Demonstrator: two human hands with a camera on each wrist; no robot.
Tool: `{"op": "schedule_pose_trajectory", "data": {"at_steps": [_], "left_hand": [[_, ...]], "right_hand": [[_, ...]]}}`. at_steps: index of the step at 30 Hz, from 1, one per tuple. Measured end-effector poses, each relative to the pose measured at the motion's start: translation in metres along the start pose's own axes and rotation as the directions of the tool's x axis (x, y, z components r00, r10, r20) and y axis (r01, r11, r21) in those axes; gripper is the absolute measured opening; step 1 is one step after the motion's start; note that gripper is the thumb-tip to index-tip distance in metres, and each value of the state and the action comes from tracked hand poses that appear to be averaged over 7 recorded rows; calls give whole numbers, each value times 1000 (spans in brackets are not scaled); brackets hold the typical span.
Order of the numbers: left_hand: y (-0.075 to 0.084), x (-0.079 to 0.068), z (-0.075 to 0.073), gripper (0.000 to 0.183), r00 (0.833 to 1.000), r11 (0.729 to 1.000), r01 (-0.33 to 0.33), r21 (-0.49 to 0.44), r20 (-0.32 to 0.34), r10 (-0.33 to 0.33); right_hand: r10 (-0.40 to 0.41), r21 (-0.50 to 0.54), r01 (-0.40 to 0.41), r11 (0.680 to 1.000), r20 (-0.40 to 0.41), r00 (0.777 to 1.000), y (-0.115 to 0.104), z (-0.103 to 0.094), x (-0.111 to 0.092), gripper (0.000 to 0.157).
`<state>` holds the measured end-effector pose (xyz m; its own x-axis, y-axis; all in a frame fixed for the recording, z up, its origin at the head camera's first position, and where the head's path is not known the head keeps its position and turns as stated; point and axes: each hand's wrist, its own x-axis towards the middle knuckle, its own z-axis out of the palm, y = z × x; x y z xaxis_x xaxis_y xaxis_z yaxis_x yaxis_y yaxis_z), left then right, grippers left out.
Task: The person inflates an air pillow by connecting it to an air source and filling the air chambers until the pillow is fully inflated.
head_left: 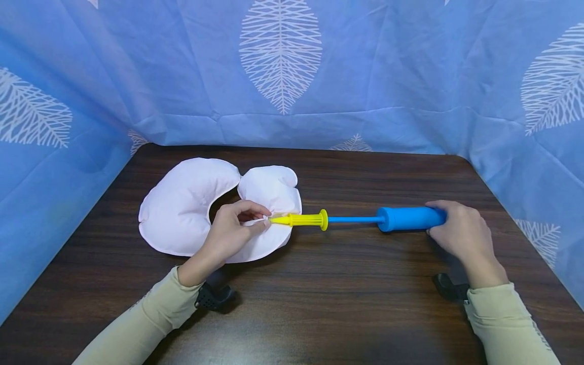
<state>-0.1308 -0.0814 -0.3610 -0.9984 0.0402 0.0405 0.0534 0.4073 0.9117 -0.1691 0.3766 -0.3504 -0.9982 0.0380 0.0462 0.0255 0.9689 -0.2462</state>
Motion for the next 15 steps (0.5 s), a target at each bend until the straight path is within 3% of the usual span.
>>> {"op": "schedule_pose_trajectory", "data": {"at_steps": [6, 15], "left_hand": [[1, -1, 1, 16, 999, 999, 13, -32, 44, -11], [2, -2, 4, 17, 998, 999, 18, -48, 55, -15]], "right_hand": [[-38, 54, 37, 998, 6, 999, -7, 3, -2, 59], [-239, 147, 231, 962, 37, 970, -48, 11, -11, 60]]}}
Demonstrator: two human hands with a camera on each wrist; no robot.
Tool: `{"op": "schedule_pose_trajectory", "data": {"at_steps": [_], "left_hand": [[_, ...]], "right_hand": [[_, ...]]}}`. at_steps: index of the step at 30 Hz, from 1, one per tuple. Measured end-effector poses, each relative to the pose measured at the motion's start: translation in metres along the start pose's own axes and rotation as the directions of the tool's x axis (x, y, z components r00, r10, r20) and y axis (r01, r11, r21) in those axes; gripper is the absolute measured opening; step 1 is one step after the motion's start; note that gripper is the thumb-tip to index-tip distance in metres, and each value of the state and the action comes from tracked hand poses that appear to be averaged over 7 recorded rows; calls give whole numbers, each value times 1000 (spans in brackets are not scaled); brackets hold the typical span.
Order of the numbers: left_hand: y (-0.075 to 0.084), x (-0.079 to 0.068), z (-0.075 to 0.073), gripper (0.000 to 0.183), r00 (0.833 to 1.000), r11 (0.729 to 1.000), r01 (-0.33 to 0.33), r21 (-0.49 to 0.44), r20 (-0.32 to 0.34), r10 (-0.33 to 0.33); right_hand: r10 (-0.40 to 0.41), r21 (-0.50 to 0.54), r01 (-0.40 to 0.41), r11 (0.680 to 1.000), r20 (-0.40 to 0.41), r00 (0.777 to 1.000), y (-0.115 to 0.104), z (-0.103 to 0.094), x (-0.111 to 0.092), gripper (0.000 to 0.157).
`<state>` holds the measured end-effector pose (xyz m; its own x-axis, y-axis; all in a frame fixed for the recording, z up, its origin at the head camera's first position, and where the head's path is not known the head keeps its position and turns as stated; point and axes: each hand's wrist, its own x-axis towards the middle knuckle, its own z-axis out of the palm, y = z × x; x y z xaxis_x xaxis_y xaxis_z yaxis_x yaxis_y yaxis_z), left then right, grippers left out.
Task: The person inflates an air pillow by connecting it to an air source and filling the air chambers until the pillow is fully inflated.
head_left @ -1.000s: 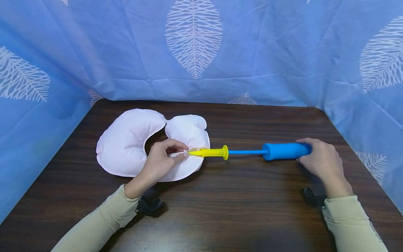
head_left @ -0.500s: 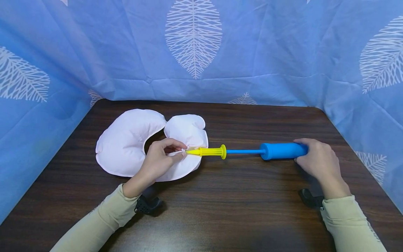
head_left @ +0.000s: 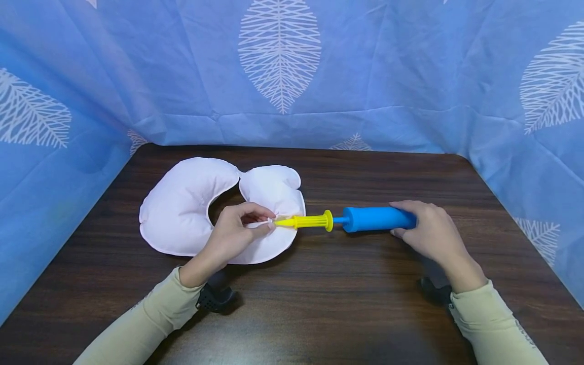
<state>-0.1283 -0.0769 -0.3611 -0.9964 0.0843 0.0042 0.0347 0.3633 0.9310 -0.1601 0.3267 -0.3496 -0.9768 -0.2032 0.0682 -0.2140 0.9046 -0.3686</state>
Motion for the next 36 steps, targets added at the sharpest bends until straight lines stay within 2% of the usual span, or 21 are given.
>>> {"op": "schedule_pose_trajectory", "data": {"at_steps": [6, 14, 19, 24, 29, 36], "left_hand": [[1, 0, -2, 17, 1000, 1000, -3, 8, -2, 3], [2, 0, 0, 15, 1000, 1000, -23, 17, -8, 23], [2, 0, 0, 15, 1000, 999, -19, 34, -19, 19], [1, 0, 0, 15, 1000, 999, -15, 37, -20, 16], [0, 0, 1, 15, 1000, 999, -16, 35, -21, 16], [0, -1, 1, 15, 1000, 1000, -18, 23, -21, 19]], "right_hand": [[-86, 30, 85, 996, 47, 995, -19, 9, -1, 65], [-71, 12, 70, 997, 37, 997, -18, 9, -3, 63], [-4, -11, 4, 1000, 45, 999, -10, 3, -1, 62], [83, -69, -82, 994, 22, 996, 13, -5, 0, 64], [169, -99, -169, 981, -6, 986, 38, -14, 0, 64], [246, -71, -249, 966, -46, 968, 62, -21, -3, 61]]}}
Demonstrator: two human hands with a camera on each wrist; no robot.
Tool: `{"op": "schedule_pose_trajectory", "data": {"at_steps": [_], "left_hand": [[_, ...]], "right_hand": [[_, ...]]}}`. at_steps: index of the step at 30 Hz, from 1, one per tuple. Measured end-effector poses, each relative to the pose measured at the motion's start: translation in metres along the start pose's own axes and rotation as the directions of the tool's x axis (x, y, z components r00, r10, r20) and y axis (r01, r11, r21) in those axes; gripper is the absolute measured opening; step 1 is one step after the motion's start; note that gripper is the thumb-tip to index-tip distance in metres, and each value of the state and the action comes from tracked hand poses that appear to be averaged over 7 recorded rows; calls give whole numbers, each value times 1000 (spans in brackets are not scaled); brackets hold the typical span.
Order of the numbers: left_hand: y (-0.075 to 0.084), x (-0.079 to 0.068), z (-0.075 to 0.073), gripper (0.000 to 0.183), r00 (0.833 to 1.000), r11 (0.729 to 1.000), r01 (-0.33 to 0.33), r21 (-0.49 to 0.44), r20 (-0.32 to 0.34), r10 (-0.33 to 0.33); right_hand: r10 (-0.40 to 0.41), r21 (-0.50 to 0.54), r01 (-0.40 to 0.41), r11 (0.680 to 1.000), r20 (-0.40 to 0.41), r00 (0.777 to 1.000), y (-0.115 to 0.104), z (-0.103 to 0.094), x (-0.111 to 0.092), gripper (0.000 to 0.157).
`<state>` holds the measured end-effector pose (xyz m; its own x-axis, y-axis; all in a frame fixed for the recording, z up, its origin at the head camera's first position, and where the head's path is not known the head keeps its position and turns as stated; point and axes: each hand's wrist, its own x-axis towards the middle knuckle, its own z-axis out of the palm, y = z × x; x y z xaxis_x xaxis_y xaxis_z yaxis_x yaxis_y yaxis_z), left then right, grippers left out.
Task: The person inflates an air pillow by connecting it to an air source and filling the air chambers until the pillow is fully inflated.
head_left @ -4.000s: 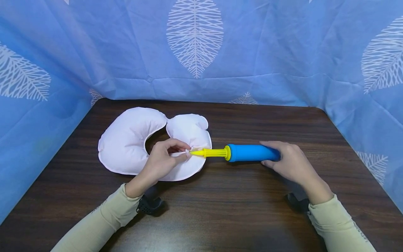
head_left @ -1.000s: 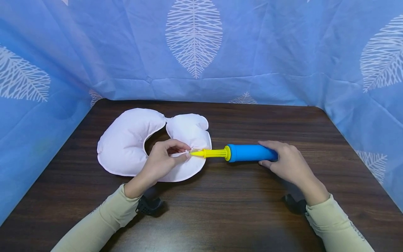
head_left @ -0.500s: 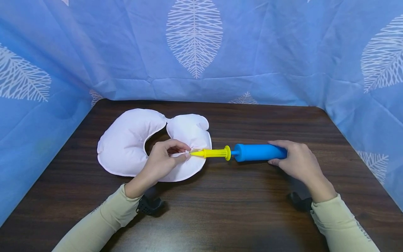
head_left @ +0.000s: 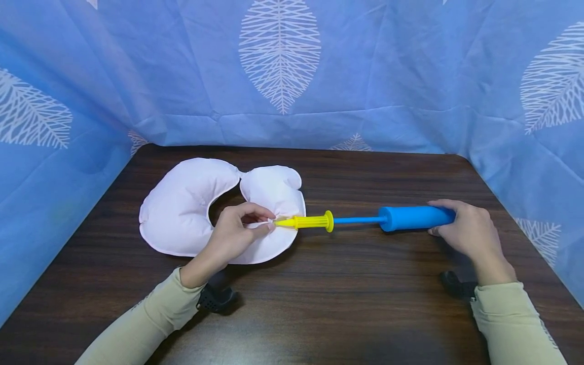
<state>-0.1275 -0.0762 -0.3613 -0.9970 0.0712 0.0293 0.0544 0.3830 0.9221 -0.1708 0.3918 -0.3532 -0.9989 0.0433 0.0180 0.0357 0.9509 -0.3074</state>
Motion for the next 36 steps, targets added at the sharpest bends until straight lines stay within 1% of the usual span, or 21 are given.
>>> {"op": "schedule_pose_trajectory", "data": {"at_steps": [4, 8, 10, 13, 16, 21, 24, 27, 31, 33, 36], "left_hand": [[-1, 1, -1, 15, 1000, 1000, 2, 1, -5, -2], [-1, 1, -1, 15, 1000, 1000, 9, -9, 2, -9], [0, 1, -1, 15, 1000, 1000, 8, -14, 12, -8], [1, 2, 0, 15, 1000, 1000, 3, -17, 23, -2], [1, 2, 0, 15, 1000, 1000, -6, -14, 12, 7], [1, -1, 1, 16, 1000, 1000, -8, -18, 10, 8], [2, -2, 0, 16, 1000, 1000, -16, -13, 6, 16], [2, -4, 0, 15, 1000, 1000, -8, 6, -1, 8], [0, -6, 1, 16, 1000, 1000, 0, 7, -2, 0], [-1, -5, 2, 16, 1000, 1000, -8, -1, -4, 8], [-1, -3, 2, 15, 1000, 999, -28, -17, -5, 28]], "right_hand": [[-15, 10, 16, 1000, -16, 1000, 4, 0, 1, 59], [-73, 30, 73, 997, -14, 997, 0, 2, 0, 58], [-108, 42, 109, 993, -13, 994, -5, 5, -1, 59], [-161, 60, 161, 985, 2, 987, -20, 9, -3, 60], [-217, 76, 214, 974, 34, 976, -39, 13, -6, 62], [-310, 96, 304, 948, 67, 948, -66, 20, -15, 65], [-356, 81, 351, 933, 59, 932, -76, 22, -17, 66], [-375, 74, 371, 926, 51, 926, -80, 25, -20, 67], [-377, 76, 373, 925, 39, 925, -77, 28, -23, 67], [-373, 79, 370, 926, 36, 927, -75, 28, -22, 65], [-350, 77, 347, 935, 43, 936, -72, 25, -19, 63]]}}
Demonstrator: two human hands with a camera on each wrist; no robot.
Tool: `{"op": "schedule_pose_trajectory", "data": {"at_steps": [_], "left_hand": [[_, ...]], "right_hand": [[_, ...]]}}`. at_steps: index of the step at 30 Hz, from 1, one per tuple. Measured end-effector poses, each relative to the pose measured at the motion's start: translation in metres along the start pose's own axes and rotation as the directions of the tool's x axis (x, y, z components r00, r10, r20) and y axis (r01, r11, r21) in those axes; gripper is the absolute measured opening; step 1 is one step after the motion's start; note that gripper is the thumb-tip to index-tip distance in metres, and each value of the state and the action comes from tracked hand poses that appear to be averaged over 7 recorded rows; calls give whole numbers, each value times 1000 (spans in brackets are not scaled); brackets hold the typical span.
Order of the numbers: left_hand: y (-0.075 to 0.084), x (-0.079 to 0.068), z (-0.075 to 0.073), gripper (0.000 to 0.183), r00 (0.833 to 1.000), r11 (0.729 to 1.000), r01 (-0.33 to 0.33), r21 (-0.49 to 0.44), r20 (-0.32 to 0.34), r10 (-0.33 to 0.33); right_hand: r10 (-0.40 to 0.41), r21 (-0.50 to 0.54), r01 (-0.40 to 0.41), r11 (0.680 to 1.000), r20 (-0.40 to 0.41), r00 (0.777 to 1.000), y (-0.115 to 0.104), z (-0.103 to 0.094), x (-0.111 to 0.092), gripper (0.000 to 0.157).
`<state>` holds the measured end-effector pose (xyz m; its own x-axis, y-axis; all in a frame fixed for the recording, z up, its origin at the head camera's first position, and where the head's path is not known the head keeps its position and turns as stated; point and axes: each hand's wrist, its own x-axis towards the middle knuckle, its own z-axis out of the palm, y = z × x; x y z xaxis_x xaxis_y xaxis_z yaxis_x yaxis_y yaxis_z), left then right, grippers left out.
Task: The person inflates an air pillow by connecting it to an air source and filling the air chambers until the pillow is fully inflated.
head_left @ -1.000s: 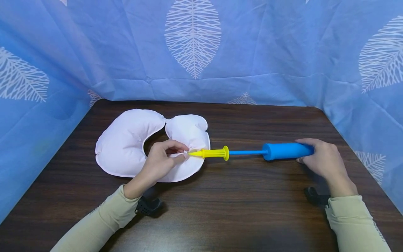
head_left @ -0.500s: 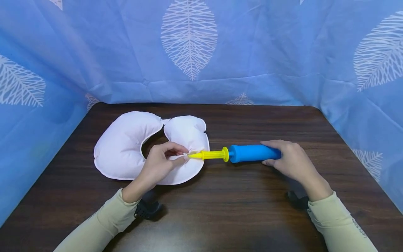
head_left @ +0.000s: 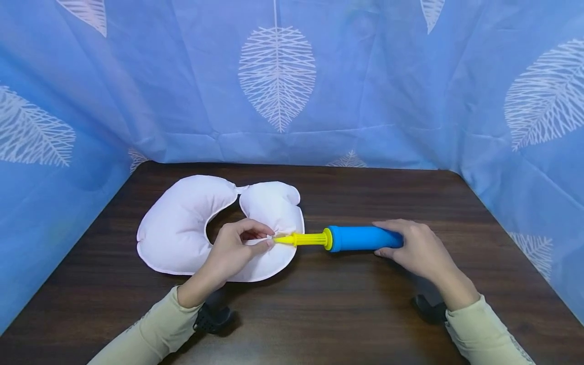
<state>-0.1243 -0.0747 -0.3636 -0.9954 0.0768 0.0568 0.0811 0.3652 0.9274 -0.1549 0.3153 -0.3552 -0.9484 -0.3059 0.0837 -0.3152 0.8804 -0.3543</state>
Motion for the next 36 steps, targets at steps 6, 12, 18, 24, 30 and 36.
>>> {"op": "schedule_pose_trajectory", "data": {"at_steps": [6, 12, 18, 24, 30, 36], "left_hand": [[0, 1, 2, 15, 1000, 1000, -1, 4, -5, 1], [0, 1, 2, 15, 1000, 1000, 2, 19, 3, -2], [-1, 1, 2, 15, 1000, 1000, 9, 12, -2, -9], [-2, 1, 2, 15, 1000, 1000, 12, 28, -16, -12], [-1, 0, 1, 16, 1000, 1000, 9, 22, -17, -8], [1, -1, 1, 17, 1000, 1000, -5, 0, -18, 5]], "right_hand": [[107, -15, -106, 994, 34, 994, 18, -10, -3, 60], [215, -44, -214, 976, 21, 976, 48, -22, -9, 61], [306, -70, -308, 949, -36, 951, 69, -28, -13, 62], [315, -65, -318, 946, -60, 947, 71, -28, -13, 59], [237, -28, -238, 971, -23, 971, 57, -23, -8, 58], [84, 34, -84, 996, -4, 996, 27, -11, -2, 62]]}}
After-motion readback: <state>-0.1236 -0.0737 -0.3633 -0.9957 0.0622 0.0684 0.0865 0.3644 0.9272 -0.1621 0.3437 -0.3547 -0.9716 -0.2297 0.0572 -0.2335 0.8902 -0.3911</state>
